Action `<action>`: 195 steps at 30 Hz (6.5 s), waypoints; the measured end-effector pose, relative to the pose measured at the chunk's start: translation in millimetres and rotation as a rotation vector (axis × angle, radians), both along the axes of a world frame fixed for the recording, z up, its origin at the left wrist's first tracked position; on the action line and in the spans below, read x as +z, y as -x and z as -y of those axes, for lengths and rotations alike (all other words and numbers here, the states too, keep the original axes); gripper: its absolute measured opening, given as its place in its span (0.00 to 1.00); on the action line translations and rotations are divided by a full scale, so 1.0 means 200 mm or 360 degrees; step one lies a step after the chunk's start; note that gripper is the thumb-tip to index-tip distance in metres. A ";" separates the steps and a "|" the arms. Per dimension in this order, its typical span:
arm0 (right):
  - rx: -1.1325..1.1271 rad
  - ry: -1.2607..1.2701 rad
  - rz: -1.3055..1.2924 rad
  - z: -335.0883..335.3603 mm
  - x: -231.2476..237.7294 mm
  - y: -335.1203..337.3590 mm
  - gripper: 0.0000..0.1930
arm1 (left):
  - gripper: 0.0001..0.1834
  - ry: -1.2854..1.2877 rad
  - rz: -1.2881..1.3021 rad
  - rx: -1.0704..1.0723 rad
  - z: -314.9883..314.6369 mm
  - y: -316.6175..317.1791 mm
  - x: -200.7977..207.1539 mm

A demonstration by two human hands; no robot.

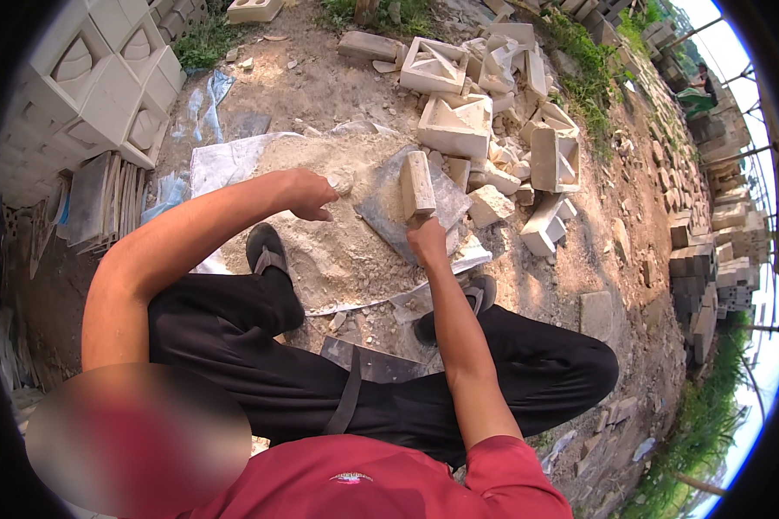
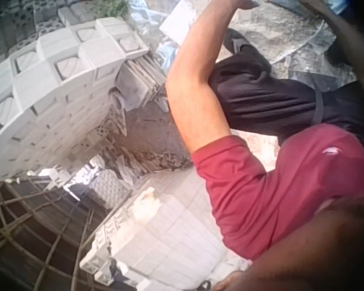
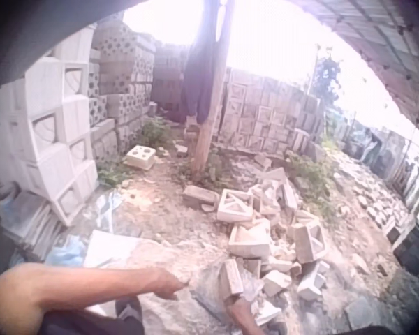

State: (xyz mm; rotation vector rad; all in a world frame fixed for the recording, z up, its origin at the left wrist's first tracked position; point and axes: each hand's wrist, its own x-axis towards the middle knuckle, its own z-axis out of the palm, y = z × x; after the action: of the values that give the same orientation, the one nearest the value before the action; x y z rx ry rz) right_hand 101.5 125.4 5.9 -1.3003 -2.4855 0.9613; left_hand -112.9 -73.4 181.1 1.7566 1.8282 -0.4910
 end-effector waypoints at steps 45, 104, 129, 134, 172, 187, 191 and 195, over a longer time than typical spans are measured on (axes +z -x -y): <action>0.0067 0.0419 0.0259 0.20 0.30 0.21 0.24 | 0.24 0.0017 -0.0012 0.0082 0.08 0.02 -0.02; -0.0089 0.0100 0.0031 0.12 0.13 0.03 0.25 | 0.24 0.0083 0.0041 0.0053 0.06 -0.01 -0.09; 0.0146 0.0136 0.0221 0.31 0.11 -0.04 0.30 | 0.24 0.0162 -0.0009 0.0014 0.04 -0.02 -0.07; 0.0249 0.0364 0.0268 0.26 0.25 0.03 0.33 | 0.25 0.0151 -0.0021 0.0072 0.09 0.01 -0.10; 0.0169 0.0172 -0.0038 0.23 0.22 0.03 0.31 | 0.24 -0.0081 0.0048 -0.0015 0.05 -0.04 -0.05; 0.0164 0.0077 0.0229 0.36 0.15 0.07 0.29 | 0.23 0.0027 0.0031 0.0004 0.05 -0.03 -0.07; 0.0129 0.0693 0.0269 0.14 0.22 0.10 0.30 | 0.23 0.0033 0.0002 0.0004 0.07 0.00 -0.10; -0.0216 0.0571 -0.0064 -0.10 0.12 -0.02 0.31 | 0.23 0.0057 0.0058 0.0114 0.14 -0.01 -0.08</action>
State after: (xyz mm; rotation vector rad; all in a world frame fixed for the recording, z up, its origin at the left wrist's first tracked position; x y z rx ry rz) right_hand 105.2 144.8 30.5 -1.5078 -2.2290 1.4300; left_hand -111.0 -101.9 164.5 1.6595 1.8390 -0.4573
